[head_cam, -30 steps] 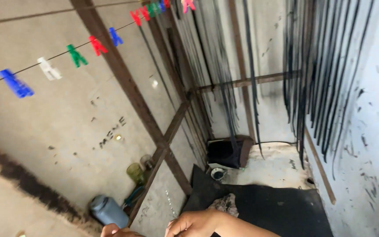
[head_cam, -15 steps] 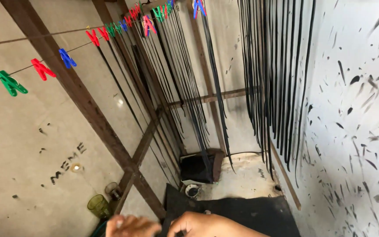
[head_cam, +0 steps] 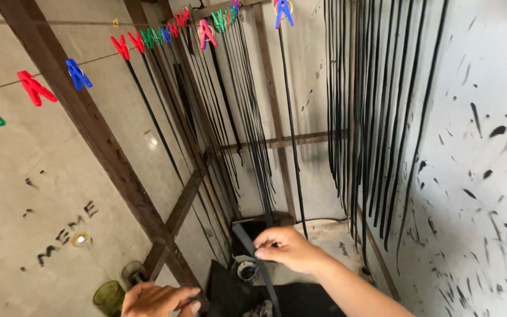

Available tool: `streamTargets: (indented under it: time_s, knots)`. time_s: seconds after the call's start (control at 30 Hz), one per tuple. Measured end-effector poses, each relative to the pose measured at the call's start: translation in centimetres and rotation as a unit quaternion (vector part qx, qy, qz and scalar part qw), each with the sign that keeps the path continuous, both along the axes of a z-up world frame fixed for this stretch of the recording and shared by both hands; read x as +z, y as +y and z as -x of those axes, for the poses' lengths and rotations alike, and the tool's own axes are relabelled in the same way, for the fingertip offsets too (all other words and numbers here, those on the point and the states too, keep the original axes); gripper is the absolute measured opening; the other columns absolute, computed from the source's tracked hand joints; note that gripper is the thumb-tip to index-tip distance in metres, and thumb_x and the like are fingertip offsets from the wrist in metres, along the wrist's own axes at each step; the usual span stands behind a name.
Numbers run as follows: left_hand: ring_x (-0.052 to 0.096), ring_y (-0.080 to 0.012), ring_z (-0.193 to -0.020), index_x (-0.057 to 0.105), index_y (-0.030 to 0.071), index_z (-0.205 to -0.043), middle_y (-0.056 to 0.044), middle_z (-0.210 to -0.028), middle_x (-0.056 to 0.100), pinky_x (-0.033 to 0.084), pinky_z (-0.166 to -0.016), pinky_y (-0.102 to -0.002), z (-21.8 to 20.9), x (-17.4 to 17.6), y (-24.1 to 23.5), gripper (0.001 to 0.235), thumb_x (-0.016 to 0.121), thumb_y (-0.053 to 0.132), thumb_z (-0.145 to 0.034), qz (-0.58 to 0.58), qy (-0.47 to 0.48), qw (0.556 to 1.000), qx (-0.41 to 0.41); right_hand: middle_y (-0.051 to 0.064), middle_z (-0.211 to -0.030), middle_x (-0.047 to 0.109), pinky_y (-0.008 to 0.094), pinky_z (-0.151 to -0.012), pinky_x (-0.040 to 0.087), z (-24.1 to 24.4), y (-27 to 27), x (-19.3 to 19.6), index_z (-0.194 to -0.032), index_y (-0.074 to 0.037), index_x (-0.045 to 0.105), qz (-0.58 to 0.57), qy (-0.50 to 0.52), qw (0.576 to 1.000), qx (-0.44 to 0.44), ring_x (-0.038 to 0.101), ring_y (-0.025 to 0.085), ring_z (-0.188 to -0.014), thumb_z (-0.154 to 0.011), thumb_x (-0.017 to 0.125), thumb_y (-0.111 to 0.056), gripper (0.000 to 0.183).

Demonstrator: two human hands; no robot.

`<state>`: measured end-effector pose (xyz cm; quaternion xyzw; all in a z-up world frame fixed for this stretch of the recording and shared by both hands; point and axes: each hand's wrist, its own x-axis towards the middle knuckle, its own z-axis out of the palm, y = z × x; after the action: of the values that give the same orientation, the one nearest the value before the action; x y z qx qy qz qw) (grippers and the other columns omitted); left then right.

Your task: Applying edge dye to a long leather strap using a roller applicator and hanging it on a drying rack with clothespins.

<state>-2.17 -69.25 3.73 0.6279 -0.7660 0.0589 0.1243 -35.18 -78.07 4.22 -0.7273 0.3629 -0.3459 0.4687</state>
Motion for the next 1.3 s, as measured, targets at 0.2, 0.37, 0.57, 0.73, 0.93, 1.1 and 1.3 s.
streamTargets:
  time_s: [0.2, 0.37, 0.57, 0.73, 0.93, 1.1, 1.3]
  knots:
    - [0.08, -0.0106, -0.065, 0.082, 0.031, -0.108, 0.008, -0.076, 0.082, 0.068, -0.07, -0.037, -2.4, -0.7, -7.0, 0.027, 0.067, 0.044, -0.089, 0.072, 0.183, 0.97, -0.145, 0.001, -0.093, 0.079, 0.026, -0.081, 0.061, 2.1, -6.8, -0.5, -0.104, -0.009, 0.079, 0.063, -0.053, 0.994, -0.073, 0.072, 0.011, -0.083, -0.087, 0.079, -0.019, 0.02]
    - [0.081, -0.0158, -0.094, 0.078, 0.026, -0.118, 0.006, -0.105, 0.084, 0.068, -0.079, -0.036, 2.1, 5.7, -10.8, 0.036, 0.059, 0.043, -0.093, 0.008, 0.231, 0.965, -0.127, 0.007, -0.09, 0.079, 0.028, -0.08, 0.065, 3.9, -11.5, 0.6, -0.105, -0.003, 0.079, 0.056, -0.08, 0.991, -0.092, 0.074, 0.014, -0.082, -0.087, 0.078, -0.009, 0.018]
    - [0.076, -0.012, -0.104, 0.064, 0.032, -0.138, 0.008, -0.116, 0.08, 0.062, -0.085, -0.033, 8.2, 11.5, -16.3, 0.043, 0.054, 0.036, -0.097, -0.039, 0.256, 0.959, -0.117, 0.007, -0.092, 0.078, 0.029, -0.082, 0.06, 6.8, -15.4, 3.5, -0.104, -0.003, 0.079, 0.098, -0.101, 0.978, -0.153, 0.072, 0.015, -0.084, -0.087, 0.078, -0.01, 0.019]
    - [0.068, -0.0132, -0.11, 0.06, 0.023, -0.141, 0.004, -0.124, 0.07, 0.059, -0.068, -0.033, 13.7, 15.4, -20.8, 0.052, 0.067, 0.036, -0.091, 0.075, 0.255, 0.938, -0.221, 0.006, -0.086, 0.075, 0.027, -0.074, 0.057, 9.0, -18.4, 6.3, -0.099, -0.004, 0.079, 0.147, -0.106, 0.967, -0.179, 0.068, 0.014, -0.077, -0.089, 0.077, -0.009, 0.011]
    - [0.069, -0.0427, -0.107, 0.06, 0.001, -0.136, -0.025, -0.123, 0.065, 0.057, -0.084, -0.055, 21.3, 22.3, -24.4, 0.058, 0.08, 0.022, -0.085, 0.323, 0.27, 0.838, -0.346, 0.012, -0.078, 0.075, 0.033, -0.073, 0.059, 11.0, -21.4, 9.6, -0.097, 0.005, 0.077, 0.231, -0.234, 0.921, -0.208, 0.068, 0.016, -0.073, -0.086, 0.077, 0.001, 0.011]
    - [0.068, -0.042, -0.11, 0.051, -0.001, -0.136, -0.02, -0.124, 0.058, 0.058, -0.086, -0.053, 26.4, 27.2, -28.7, 0.07, 0.088, 0.022, -0.081, 0.394, 0.329, 0.797, -0.318, 0.011, -0.08, 0.075, 0.03, -0.073, 0.056, 12.5, -23.1, 13.2, -0.099, 0.003, 0.077, 0.259, -0.215, 0.906, -0.256, 0.069, 0.015, -0.076, -0.088, 0.076, -0.001, 0.011]
    - [0.068, -0.0249, -0.099, 0.046, 0.007, -0.131, -0.008, -0.115, 0.055, 0.057, -0.082, -0.04, 30.1, 30.3, -33.2, 0.081, 0.096, 0.031, -0.072, 0.396, 0.424, 0.753, -0.311, 0.013, -0.08, 0.076, 0.03, -0.073, 0.056, 13.6, -26.1, 15.5, -0.1, 0.004, 0.076, 0.275, -0.233, 0.892, -0.273, 0.069, 0.016, -0.075, -0.089, 0.076, -0.001, 0.013]
